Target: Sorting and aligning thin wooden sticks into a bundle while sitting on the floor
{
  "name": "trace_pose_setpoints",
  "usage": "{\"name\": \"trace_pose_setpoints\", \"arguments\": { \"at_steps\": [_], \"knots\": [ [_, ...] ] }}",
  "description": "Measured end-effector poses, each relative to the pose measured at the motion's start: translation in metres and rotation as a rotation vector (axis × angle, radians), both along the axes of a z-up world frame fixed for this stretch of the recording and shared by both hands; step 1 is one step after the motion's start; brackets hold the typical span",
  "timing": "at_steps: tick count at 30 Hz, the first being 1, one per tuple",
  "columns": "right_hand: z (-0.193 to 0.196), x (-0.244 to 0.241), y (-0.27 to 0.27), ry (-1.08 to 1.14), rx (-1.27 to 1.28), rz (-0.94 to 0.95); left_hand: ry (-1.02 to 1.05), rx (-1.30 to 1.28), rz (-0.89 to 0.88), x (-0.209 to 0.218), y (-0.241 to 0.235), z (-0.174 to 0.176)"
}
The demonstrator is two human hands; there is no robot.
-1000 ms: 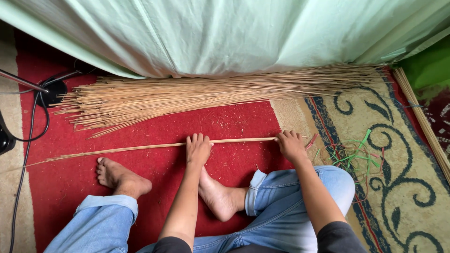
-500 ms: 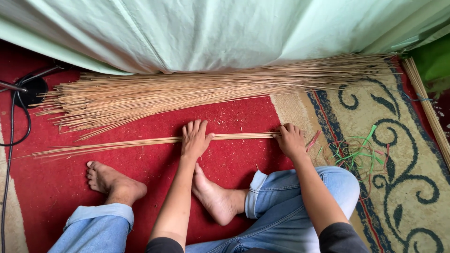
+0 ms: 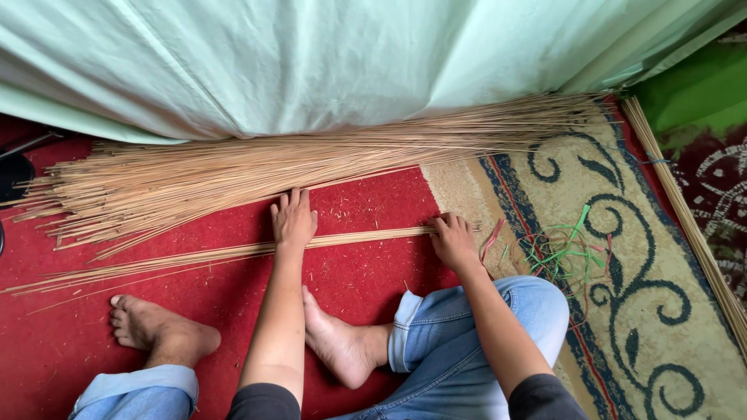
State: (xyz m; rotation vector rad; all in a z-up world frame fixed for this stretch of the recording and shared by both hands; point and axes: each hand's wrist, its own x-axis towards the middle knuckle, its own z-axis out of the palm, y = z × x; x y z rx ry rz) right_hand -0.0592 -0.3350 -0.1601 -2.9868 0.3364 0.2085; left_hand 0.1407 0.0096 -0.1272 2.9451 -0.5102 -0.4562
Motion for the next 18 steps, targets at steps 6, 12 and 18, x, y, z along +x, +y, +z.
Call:
{"name": "trace_pose_setpoints", "arguments": {
  "at_steps": [6, 12, 18],
  "knots": [
    [0.016, -0.002, 0.007, 0.013, 0.069, -0.03, -0.001, 0.035, 0.07, 0.002, 0.005, 0.006],
    [0.033, -0.005, 0.012, -0.007, 0.206, -0.091, -0.044, 0.019, 0.249, 0.013, 0.021, -0.047],
    [0.04, -0.008, 0.017, -0.044, 0.24, -0.091, -0.229, 0.057, -0.087, -0.001, 0.045, -0.053]
  ]
}}
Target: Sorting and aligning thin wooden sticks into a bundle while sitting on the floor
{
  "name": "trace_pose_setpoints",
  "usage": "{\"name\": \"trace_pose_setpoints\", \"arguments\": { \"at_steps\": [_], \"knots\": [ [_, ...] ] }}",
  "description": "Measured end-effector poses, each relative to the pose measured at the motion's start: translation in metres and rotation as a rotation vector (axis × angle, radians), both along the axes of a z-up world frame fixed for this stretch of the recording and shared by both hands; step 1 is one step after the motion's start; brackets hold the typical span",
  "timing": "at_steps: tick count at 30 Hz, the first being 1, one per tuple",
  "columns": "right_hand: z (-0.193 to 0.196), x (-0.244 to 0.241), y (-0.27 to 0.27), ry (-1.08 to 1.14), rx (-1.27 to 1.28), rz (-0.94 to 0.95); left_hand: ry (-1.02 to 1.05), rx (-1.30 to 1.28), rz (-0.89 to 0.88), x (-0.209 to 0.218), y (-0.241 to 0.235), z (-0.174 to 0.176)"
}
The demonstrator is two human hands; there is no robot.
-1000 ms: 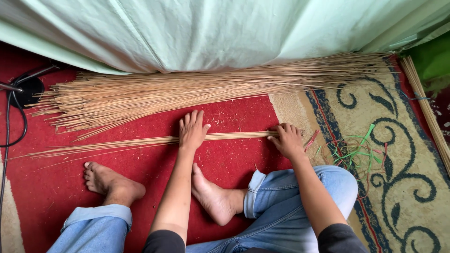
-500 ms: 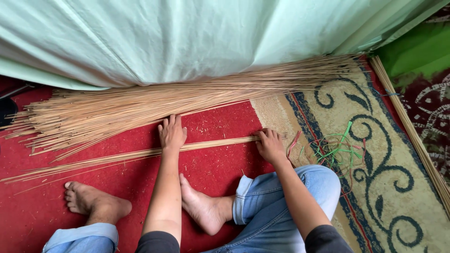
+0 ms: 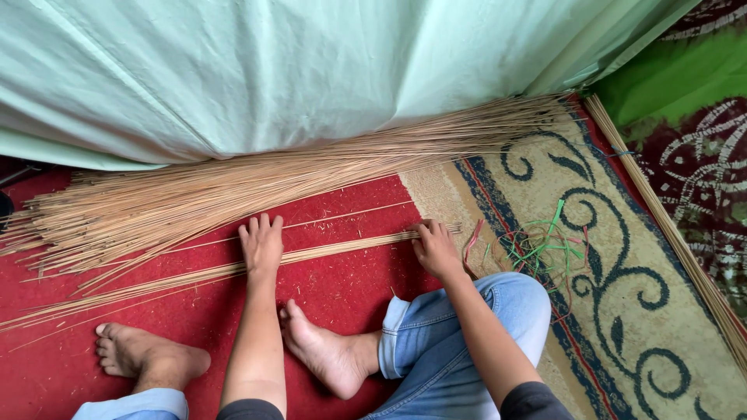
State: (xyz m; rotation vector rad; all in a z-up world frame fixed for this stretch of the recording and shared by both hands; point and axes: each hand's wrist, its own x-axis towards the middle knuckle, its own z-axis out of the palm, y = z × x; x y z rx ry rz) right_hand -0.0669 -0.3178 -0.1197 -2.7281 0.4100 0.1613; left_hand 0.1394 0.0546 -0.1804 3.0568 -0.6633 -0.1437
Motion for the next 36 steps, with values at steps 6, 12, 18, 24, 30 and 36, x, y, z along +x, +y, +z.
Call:
{"name": "trace_pose_setpoints", "arguments": {
  "at_steps": [6, 12, 18, 24, 30, 36],
  "knots": [
    [0.03, 0.002, 0.016, -0.274, -0.024, 0.07, -0.443, -0.298, -0.168, -0.007, 0.016, 0.041],
    [0.054, -0.006, 0.062, -0.463, 0.239, 0.008, -0.564, -0.514, -0.171, -0.033, -0.039, 0.119],
    [0.11, -0.007, 0.094, -0.411, 0.985, -0.122, -0.404, -0.611, -0.106, -0.099, -0.073, 0.161],
    [0.026, 0.0, 0.064, -0.343, 1.609, -0.467, -0.143, -0.737, -0.088, -0.156, -0.075, 0.16],
    [0.048, -0.043, -0.033, -0.642, 1.485, -0.73, -0.195, -0.614, 0.251, -0.151, 0.025, 0.15],
    [0.072, -0.038, 0.044, -0.47, 1.51, -0.432, -0.049, -0.68, 0.061, -0.163, -0.041, 0.155]
  ]
}}
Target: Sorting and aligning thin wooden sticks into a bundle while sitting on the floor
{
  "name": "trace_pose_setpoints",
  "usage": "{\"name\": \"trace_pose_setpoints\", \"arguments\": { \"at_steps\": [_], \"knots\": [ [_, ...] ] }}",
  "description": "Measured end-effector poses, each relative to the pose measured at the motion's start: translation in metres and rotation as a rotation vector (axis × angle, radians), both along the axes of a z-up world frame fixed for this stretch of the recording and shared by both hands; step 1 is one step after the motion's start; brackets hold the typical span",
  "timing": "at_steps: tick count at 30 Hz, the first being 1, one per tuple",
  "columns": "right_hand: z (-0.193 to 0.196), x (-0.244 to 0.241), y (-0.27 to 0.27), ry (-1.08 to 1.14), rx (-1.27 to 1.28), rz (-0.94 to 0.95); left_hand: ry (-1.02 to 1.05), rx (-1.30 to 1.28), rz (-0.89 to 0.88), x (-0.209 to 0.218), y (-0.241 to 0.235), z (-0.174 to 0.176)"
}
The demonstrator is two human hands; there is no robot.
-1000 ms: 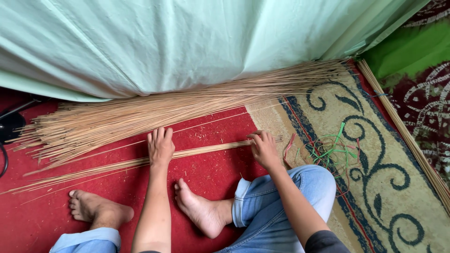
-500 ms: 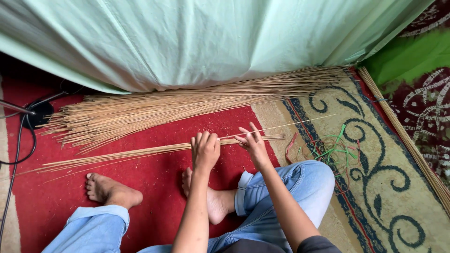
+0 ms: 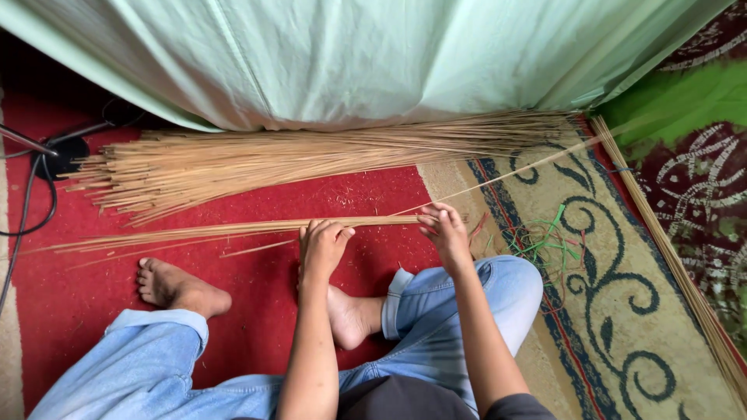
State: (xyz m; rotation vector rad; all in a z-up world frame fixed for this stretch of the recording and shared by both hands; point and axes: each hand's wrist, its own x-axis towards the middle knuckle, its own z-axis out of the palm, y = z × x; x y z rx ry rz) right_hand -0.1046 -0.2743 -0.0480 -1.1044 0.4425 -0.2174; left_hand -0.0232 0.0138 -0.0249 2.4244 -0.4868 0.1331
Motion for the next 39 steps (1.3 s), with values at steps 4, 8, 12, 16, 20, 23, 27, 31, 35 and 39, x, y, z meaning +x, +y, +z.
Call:
{"name": "trace_pose_setpoints", "arguments": {
  "at_steps": [4, 8, 12, 16, 20, 23, 27, 31, 35, 39],
  "knots": [
    [-0.004, 0.01, 0.021, -0.012, 0.048, 0.084, -0.016, 0.029, -0.023, 0.005, 0.014, -0.015],
    [-0.012, 0.022, 0.017, -0.049, 0.016, -0.009, -0.044, 0.012, -0.006, 0.003, 0.015, -0.01],
    [-0.007, 0.017, -0.008, -0.138, -0.09, -0.212, 0.093, -0.007, 0.042, -0.001, 0.03, -0.001],
    [0.022, 0.009, -0.001, -0.134, -0.206, -0.263, 0.108, 0.039, 0.105, 0.0, 0.036, -0.016],
    [0.009, 0.013, 0.06, -0.144, -0.238, 0.032, 0.128, -0.054, -0.042, -0.01, 0.0, -0.035],
    [0.013, 0.012, 0.071, -0.152, -0.249, 0.042, 0.164, -0.04, -0.002, -0.01, 0.018, -0.04],
    [0.022, 0.013, 0.073, -0.158, -0.308, 0.026, 0.264, 0.02, 0.088, -0.014, 0.024, -0.062],
    [-0.001, 0.011, 0.107, -0.132, -0.392, 0.185, 0.298, -0.082, -0.011, -0.02, -0.017, -0.086],
    [-0.012, 0.006, 0.098, -0.155, -0.373, 0.137, 0.455, 0.081, 0.039, -0.018, 0.006, -0.072],
    [-0.022, 0.008, 0.113, -0.158, -0.43, 0.272, 0.627, 0.03, 0.011, -0.025, -0.013, -0.088]
  ]
}}
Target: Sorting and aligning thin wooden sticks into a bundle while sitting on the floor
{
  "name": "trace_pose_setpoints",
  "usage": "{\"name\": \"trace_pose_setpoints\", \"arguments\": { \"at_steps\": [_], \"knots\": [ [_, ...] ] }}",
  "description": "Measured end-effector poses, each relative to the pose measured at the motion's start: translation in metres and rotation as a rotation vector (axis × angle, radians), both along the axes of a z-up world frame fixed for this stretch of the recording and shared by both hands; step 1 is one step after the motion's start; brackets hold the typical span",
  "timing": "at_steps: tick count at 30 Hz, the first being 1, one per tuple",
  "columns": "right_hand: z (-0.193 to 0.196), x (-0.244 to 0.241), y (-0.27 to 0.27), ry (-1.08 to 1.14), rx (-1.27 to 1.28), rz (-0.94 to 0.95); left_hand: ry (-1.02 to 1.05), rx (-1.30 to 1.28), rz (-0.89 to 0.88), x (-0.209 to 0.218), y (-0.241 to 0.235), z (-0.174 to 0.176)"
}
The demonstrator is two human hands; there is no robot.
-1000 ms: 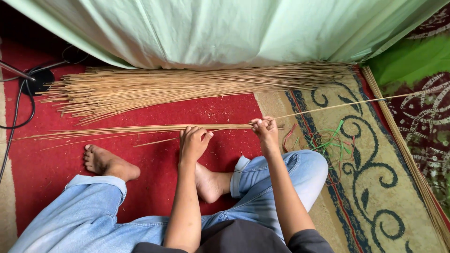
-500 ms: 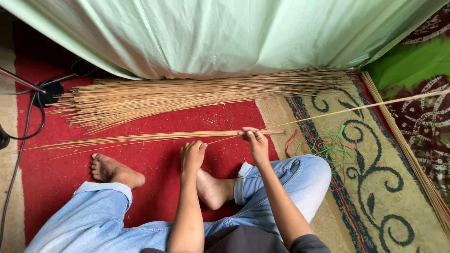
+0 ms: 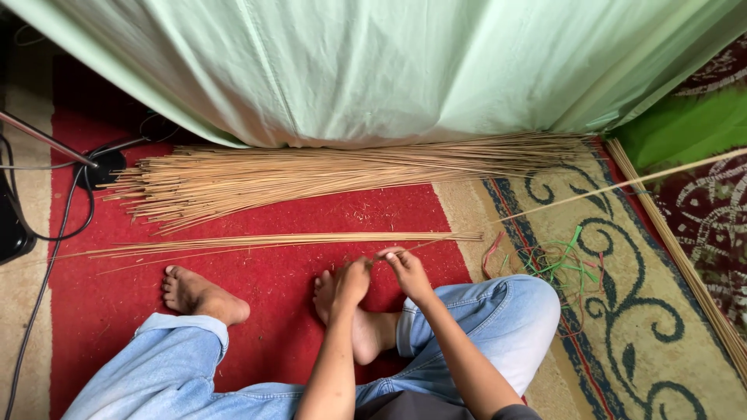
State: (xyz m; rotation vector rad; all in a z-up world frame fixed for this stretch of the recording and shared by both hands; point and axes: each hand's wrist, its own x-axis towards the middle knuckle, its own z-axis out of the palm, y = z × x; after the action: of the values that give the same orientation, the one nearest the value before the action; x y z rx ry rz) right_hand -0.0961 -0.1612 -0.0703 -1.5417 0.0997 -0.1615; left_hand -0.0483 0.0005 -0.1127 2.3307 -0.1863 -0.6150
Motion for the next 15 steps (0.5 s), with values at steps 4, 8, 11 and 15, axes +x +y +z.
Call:
{"name": "trace_pose_setpoints", "arguments": {
  "at_steps": [4, 8, 11, 15],
  "knots": [
    [-0.025, -0.001, -0.005, 0.082, -0.131, 0.106, -0.116, -0.022, -0.016, 0.0, 0.009, 0.029],
    [-0.035, -0.008, -0.038, 0.119, -0.324, 0.004, -0.007, -0.236, 0.22, 0.032, 0.034, -0.044],
    [-0.049, -0.016, -0.069, 0.178, -0.65, 0.009, 0.109, -0.813, 0.422, 0.034, 0.032, -0.006],
    [-0.038, -0.017, -0.089, 0.178, -1.234, 0.064, 0.337, -1.413, 0.519, 0.025, 0.033, 0.066]
  ]
}}
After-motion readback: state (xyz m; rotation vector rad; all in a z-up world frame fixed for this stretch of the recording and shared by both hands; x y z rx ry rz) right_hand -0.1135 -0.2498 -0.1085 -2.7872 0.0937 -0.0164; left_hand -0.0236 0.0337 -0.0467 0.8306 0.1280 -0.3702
